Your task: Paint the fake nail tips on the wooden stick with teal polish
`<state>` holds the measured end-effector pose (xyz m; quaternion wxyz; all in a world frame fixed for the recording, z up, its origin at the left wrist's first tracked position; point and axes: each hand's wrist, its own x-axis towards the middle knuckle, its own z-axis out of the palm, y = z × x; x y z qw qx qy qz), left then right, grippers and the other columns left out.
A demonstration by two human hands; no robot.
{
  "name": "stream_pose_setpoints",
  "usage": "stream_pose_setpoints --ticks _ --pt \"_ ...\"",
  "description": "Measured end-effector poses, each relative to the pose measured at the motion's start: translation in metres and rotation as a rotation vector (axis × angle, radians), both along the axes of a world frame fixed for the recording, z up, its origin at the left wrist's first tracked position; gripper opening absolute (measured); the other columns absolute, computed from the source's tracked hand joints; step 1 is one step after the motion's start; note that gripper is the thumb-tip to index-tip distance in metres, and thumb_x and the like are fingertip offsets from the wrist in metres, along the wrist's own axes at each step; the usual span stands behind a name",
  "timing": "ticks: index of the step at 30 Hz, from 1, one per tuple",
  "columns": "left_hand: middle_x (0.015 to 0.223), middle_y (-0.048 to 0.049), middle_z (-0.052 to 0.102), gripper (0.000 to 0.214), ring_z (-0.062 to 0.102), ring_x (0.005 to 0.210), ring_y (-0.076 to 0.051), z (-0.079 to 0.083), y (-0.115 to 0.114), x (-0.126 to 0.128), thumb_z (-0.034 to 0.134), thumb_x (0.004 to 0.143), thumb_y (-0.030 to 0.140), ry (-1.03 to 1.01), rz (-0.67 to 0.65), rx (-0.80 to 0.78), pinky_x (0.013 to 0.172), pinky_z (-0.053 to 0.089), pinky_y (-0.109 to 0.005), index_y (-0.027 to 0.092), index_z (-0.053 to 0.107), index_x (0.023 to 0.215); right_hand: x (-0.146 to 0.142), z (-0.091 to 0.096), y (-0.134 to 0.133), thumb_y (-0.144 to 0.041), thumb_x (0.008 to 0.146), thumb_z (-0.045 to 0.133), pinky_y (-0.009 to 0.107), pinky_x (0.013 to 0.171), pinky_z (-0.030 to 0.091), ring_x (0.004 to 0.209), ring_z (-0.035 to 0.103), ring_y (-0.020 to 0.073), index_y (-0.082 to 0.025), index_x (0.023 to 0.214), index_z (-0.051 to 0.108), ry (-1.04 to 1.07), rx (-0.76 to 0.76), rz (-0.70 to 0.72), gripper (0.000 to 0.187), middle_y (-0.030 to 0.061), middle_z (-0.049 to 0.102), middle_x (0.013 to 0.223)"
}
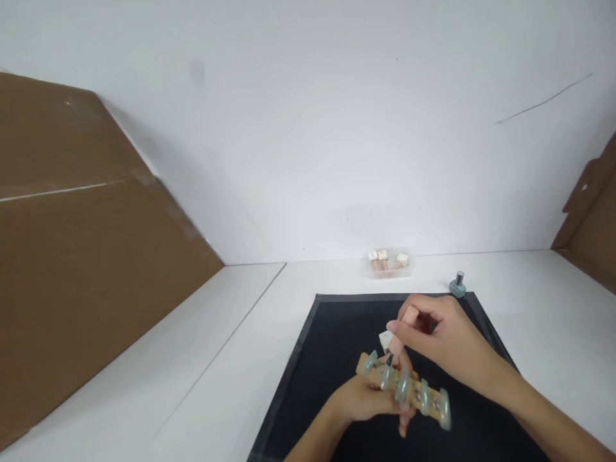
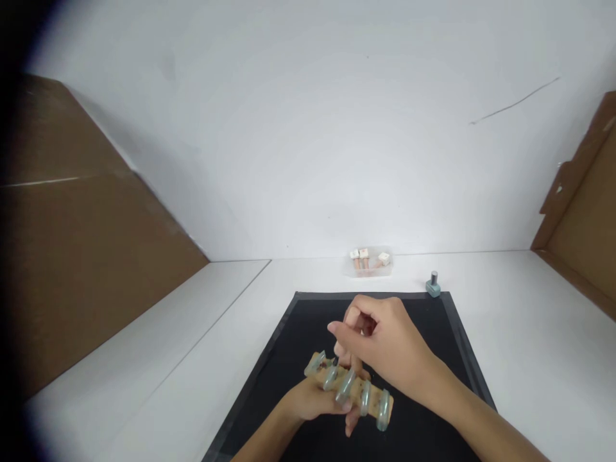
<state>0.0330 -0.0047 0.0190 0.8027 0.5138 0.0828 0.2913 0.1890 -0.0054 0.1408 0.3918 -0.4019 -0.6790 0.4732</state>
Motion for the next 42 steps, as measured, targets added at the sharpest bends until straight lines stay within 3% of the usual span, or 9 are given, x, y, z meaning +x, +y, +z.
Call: stream_pose_setpoints --ticks 5,14,19,34,42 --pt "0.062 0.0044 0.058 0.034 0.055 0.047 -0.007 -0.0014 -0.0005 0.0003 0.072 0.072 0.025 -0.033 0.005 -0.02 0.045 0.045 -0.016 0.017 0.04 0.081 -0.0009 -0.0004 0.0008 -0.033 0.083 0.06 0.023 0.047 0.042 0.046 0.056 0.0103 -0.02 0.058 0.055 -0.086 0.115 -0.109 0.029 -0.0005 0.069 0.06" --pt "0.062 0.0048 0.056 0.036 0.054 0.051 -0.006 0.0041 0.0001 0.0029 0.073 0.072 0.028 0.024 -0.028 0.012 0.047 0.047 -0.016 0.017 0.04 0.081 -0.0022 -0.0052 0.0003 -0.041 0.083 0.06 0.024 0.051 0.046 0.053 0.06 0.012 -0.02 0.067 0.059 -0.026 0.027 -0.011 0.027 -0.001 0.068 0.062" --pt "0.061 0.0054 0.055 0.037 0.055 0.049 -0.006 0.0023 -0.0013 0.0024 0.075 0.07 0.027 -0.023 -0.007 -0.016 0.044 0.047 -0.015 0.017 0.04 0.079 -0.0026 -0.0051 0.0012 -0.04 0.084 0.059 0.024 0.052 0.046 0.057 0.061 0.0127 -0.02 0.063 0.059 -0.023 0.068 -0.068 0.029 0.0008 0.07 0.066" --pt "0.063 0.0048 0.056 0.037 0.054 0.049 -0.006 0.0029 -0.0016 0.0023 0.074 0.07 0.029 0.006 -0.028 0.0 0.045 0.045 -0.015 0.017 0.041 0.079 -0.0025 -0.0041 -0.001 -0.041 0.084 0.058 0.026 0.058 0.048 0.06 0.063 0.0139 -0.021 0.066 0.059 -0.035 0.055 -0.049 0.027 0.0002 0.071 0.066" --pt "0.061 0.0045 0.057 0.038 0.054 0.048 -0.006 0.003 -0.0014 0.0027 0.075 0.069 0.028 0.01 -0.017 -0.022 0.044 0.045 -0.015 0.016 0.041 0.08 -0.0009 -0.0034 0.0011 -0.041 0.085 0.057 0.024 0.05 0.046 0.054 0.061 0.0131 -0.02 0.065 0.059 -0.072 0.08 -0.067 0.029 0.0003 0.069 0.063"
